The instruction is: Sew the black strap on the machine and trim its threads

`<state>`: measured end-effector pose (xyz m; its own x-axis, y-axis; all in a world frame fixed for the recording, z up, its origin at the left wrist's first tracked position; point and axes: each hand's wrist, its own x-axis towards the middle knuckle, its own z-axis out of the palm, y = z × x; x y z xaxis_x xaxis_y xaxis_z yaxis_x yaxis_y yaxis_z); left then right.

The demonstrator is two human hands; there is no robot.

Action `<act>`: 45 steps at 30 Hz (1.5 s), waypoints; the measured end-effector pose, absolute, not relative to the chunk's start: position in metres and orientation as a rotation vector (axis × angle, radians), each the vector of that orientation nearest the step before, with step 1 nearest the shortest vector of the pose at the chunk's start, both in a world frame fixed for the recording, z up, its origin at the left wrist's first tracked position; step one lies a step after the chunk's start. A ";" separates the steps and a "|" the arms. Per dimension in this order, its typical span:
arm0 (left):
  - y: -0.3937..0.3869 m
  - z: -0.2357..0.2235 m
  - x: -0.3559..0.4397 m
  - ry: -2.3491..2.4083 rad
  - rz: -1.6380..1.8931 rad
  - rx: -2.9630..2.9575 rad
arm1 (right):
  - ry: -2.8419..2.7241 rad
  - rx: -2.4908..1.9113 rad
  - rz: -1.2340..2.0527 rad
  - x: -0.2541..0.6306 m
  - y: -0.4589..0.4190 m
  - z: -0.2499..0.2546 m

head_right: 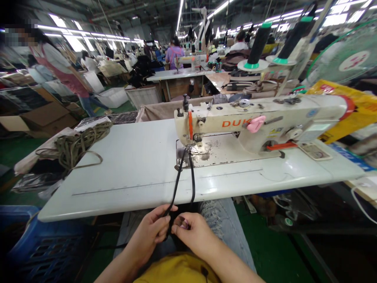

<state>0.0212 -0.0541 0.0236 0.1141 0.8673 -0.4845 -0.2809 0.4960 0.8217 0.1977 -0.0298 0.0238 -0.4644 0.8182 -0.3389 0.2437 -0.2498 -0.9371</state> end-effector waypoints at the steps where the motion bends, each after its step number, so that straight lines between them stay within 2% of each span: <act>1: -0.054 0.025 0.021 1.143 0.939 0.583 | -1.588 -1.293 1.750 0.198 -0.031 0.024; 9: -0.057 0.033 0.022 1.086 0.949 0.522 | -1.715 -1.301 1.633 0.200 -0.032 0.029; 16: -0.057 0.034 0.018 1.020 0.962 0.465 | -1.884 -1.318 1.206 0.213 -0.024 0.039; 25: -0.056 0.030 0.019 0.920 0.932 0.428 | -2.196 -1.366 0.945 0.218 -0.024 0.045; 30: -0.057 0.028 0.020 0.916 0.931 0.414 | -2.187 -1.312 0.957 0.214 -0.023 0.046; 38: -0.054 0.030 0.023 0.847 0.913 0.398 | -1.966 -1.336 1.195 0.207 -0.016 0.041; 45: -0.053 0.028 0.023 0.842 0.896 0.460 | -1.857 -1.282 1.275 0.204 -0.016 0.035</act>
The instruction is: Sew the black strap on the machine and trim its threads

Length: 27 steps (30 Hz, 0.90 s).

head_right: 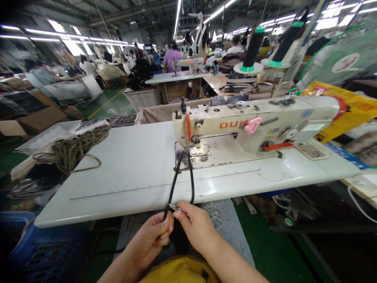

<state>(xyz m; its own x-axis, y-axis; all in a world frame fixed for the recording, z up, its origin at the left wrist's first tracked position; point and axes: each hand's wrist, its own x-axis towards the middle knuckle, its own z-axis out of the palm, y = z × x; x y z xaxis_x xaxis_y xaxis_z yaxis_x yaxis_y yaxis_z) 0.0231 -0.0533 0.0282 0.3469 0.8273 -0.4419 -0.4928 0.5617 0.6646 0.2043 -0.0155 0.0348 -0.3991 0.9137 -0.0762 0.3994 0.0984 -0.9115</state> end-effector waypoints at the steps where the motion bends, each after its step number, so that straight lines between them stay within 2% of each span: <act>1: -0.053 0.028 0.023 0.841 0.892 0.483 | -1.822 -1.287 1.273 0.205 -0.015 0.033; 5: -0.051 0.021 0.019 0.928 0.833 0.679 | -1.700 -1.334 1.206 0.212 -0.010 0.032; 11: -0.036 -0.020 0.003 1.480 0.663 1.401 | -1.623 -1.400 1.119 0.228 -0.002 0.048; 16: -0.022 -0.061 -0.010 1.928 0.475 1.441 | -1.510 -1.299 1.183 0.243 0.007 0.058; 21: -0.023 -0.077 -0.010 1.945 0.234 1.565 | -1.379 -1.314 1.087 0.267 0.024 0.055; 27: -0.040 -0.091 -0.008 1.586 0.359 1.560 | -1.155 -1.320 0.968 0.300 0.055 0.064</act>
<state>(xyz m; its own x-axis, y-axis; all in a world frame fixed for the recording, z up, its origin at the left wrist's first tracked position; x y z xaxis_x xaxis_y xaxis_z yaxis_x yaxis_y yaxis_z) -0.0083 -0.0397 -0.0906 0.1507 0.9181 -0.3665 0.6711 0.1772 0.7199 0.2999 0.0553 0.0636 0.1971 0.9778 0.0714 0.1000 0.0524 -0.9936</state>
